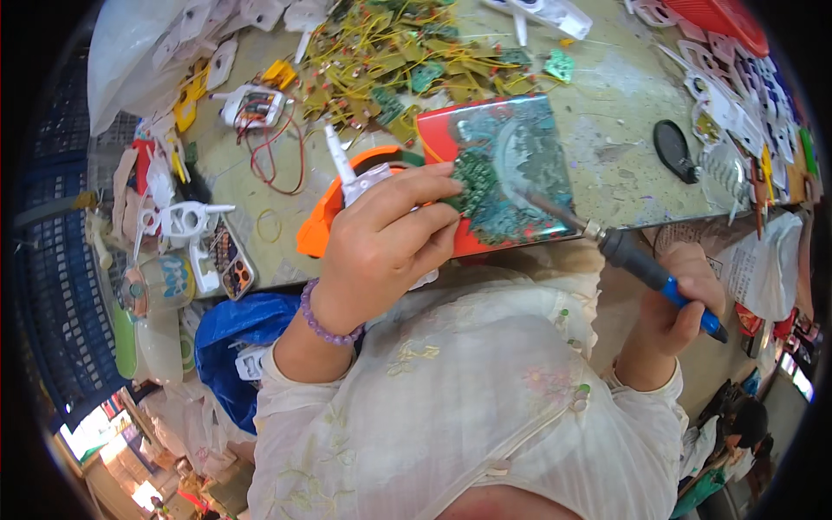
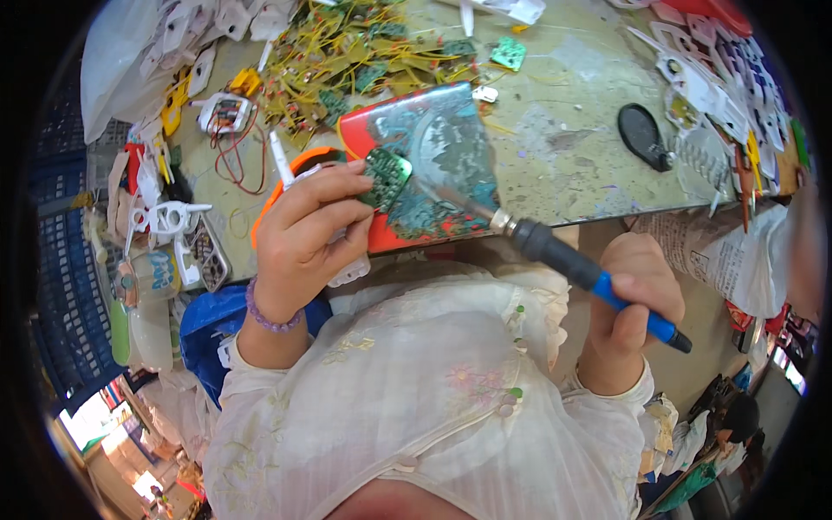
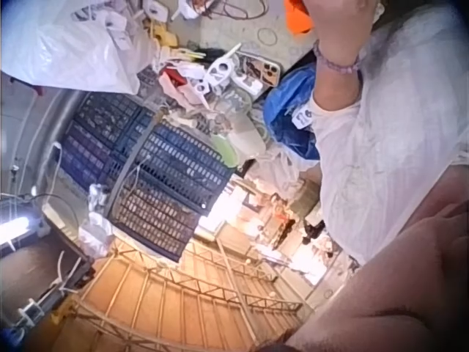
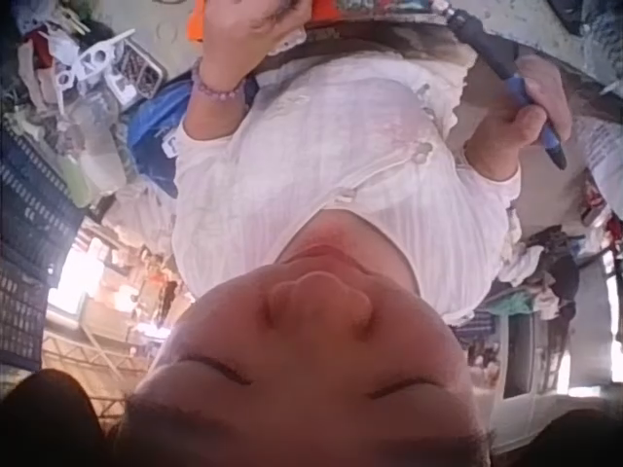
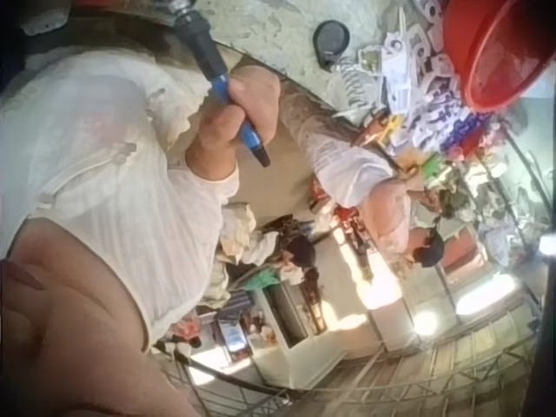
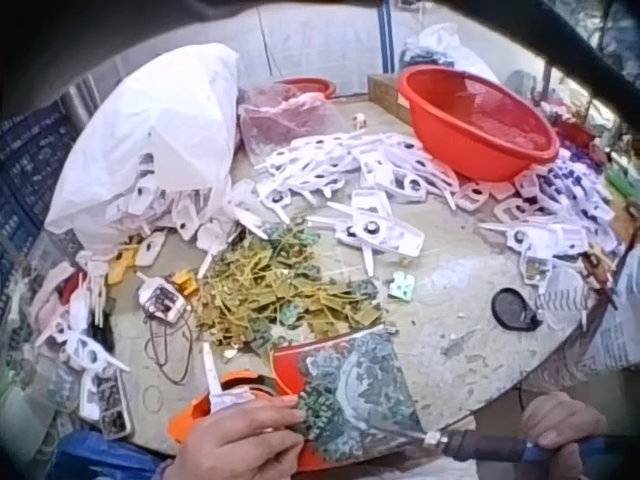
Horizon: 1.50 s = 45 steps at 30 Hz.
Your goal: Soldering wires to a small printed circuit board and assembling it into a plastic component casing.
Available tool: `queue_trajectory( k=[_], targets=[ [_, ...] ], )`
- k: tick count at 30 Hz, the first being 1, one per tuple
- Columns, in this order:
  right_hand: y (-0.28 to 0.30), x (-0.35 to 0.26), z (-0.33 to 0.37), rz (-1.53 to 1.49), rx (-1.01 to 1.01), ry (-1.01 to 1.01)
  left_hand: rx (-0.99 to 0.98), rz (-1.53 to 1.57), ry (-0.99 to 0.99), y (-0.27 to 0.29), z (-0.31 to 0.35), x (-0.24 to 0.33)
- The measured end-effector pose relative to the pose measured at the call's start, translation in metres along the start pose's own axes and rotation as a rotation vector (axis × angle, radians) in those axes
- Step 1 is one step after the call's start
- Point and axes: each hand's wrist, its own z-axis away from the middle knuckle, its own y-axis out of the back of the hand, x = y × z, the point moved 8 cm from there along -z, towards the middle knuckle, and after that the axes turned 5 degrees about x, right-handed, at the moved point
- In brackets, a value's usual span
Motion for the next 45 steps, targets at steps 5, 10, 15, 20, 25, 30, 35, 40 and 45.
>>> queue_trajectory(
  k=[5, 10, 15, 20, 25, 30, 35, 40, 45],
  targets=[
    [0.126, 0.001, 0.011, 0.098, 0.644, 0.165, 0.022, -0.026, 0.058, 0.001, 0.0, -0.001],
    [0.237, -0.069, -0.02, 1.073, 0.913, 0.227, 0.025, 0.006, 0.05, 0.003, -0.003, 0.004],
    [0.239, -0.02, -0.053, 1.136, 0.68, -0.053, -0.005, 0.005, 0.036, 0.001, -0.009, 0.008],
    [0.189, 0.07, -0.047, 0.61, 0.59, -0.308, 0.039, -0.105, -0.023, 0.009, -0.014, 0.015],
    [0.16, 0.085, -0.047, 0.606, 0.578, -0.291, 0.031, -0.275, 0.194, 0.006, -0.021, 0.015],
    [0.131, 0.101, -0.042, 0.445, 0.671, -0.348, -0.078, -0.28, 0.307, -0.004, -0.026, 0.008],
    [0.042, 0.112, 0.009, 0.158, 0.515, -0.534, 0.006, -0.202, 0.29, 0.0, -0.025, 0.004],
    [-0.087, 0.058, -0.023, -0.071, -0.176, -0.455, 0.236, 0.384, 0.556, 0.026, 0.001, -0.021],
    [-0.153, 0.036, -0.05, -0.136, -0.563, -0.418, 0.328, 0.885, 0.632, 0.041, 0.031, -0.038]
  ],
)
